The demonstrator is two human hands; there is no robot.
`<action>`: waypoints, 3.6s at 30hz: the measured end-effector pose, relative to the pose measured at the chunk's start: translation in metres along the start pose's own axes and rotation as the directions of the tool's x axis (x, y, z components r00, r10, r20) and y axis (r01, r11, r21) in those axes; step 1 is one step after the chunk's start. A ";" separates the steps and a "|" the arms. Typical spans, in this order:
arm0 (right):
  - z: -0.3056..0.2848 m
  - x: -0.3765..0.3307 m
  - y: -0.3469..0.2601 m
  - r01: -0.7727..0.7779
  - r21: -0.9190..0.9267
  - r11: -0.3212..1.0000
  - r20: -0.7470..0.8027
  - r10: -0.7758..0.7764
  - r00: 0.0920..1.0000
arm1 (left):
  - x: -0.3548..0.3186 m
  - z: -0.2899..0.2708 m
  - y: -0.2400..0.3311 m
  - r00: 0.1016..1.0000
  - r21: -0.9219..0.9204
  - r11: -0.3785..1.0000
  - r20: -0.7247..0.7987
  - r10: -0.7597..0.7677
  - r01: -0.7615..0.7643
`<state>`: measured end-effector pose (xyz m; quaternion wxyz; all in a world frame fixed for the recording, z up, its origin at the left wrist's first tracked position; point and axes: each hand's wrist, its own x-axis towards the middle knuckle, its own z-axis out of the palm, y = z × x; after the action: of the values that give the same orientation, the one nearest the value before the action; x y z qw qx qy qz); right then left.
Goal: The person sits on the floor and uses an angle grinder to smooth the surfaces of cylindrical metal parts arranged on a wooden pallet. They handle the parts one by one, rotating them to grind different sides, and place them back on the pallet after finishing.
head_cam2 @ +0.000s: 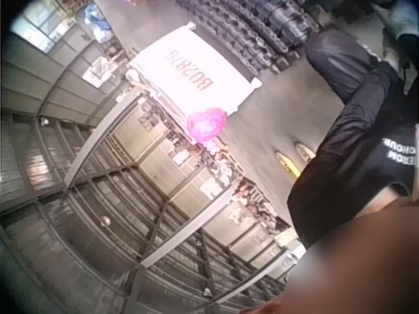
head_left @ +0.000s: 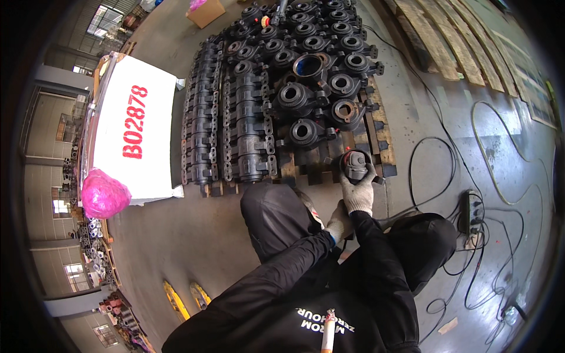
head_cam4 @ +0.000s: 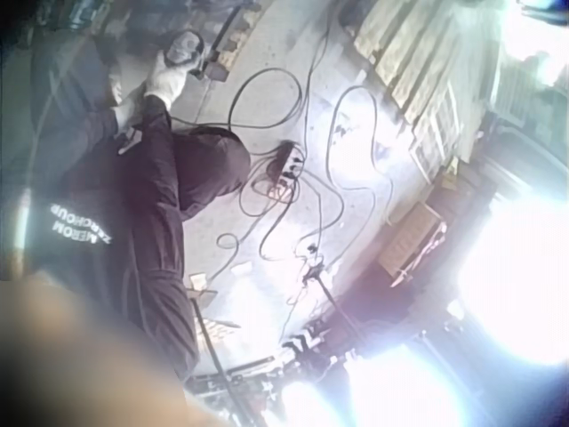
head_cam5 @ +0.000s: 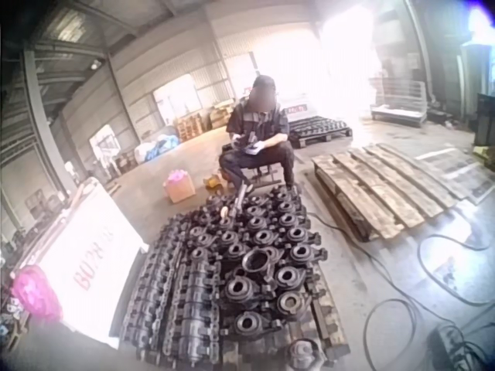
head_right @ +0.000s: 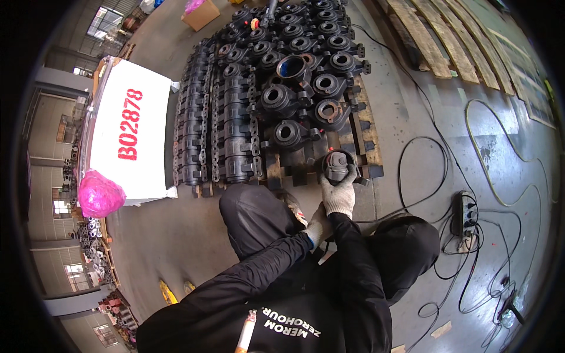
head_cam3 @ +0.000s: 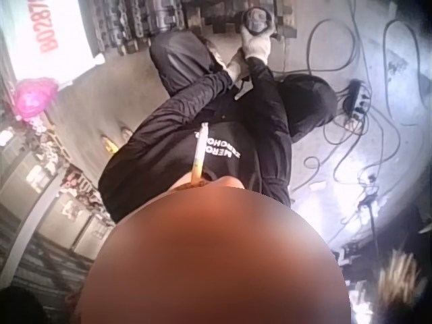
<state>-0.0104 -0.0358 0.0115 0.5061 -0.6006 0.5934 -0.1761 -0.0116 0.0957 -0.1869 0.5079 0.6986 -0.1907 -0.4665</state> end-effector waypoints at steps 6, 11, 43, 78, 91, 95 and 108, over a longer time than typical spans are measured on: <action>-0.008 -0.002 -0.005 0.029 0.084 0.996 -0.057 -0.024 0.998 | -0.007 0.002 0.035 0.986 0.527 0.834 0.071 0.149 -0.164; -0.015 -0.004 -0.011 -0.012 0.040 0.999 -0.074 0.015 0.997 | -0.012 0.001 0.039 0.992 0.400 0.909 0.088 0.090 -0.118; 0.000 -0.001 -0.005 0.077 -0.129 0.989 -0.035 -0.082 0.996 | -0.027 -0.016 0.082 0.971 -0.272 0.946 0.210 -0.118 0.174; 0.000 -0.006 -0.002 0.023 -0.129 0.991 -0.039 -0.028 0.999 | -0.046 0.003 0.181 0.792 -0.758 0.475 0.088 -0.605 0.447; -0.013 -0.011 0.002 0.069 -0.032 0.997 -0.084 -0.071 0.994 | -0.045 0.005 0.158 0.812 -0.745 0.456 0.194 -0.550 0.487; -0.014 -0.019 -0.004 0.000 0.000 1.000 -0.082 0.000 0.997 | -0.042 -0.016 0.103 0.938 -0.503 0.796 0.253 -0.235 0.335; -0.095 0.003 -0.018 0.129 0.350 0.928 -0.270 -0.032 0.962 | -0.062 -0.001 0.229 0.888 0.132 0.981 0.455 0.067 -0.141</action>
<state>-0.0774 -0.0800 0.0661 0.5187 -0.4921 0.5863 -0.3807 0.0065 0.0476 0.0452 0.4165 0.5998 -0.3769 -0.5698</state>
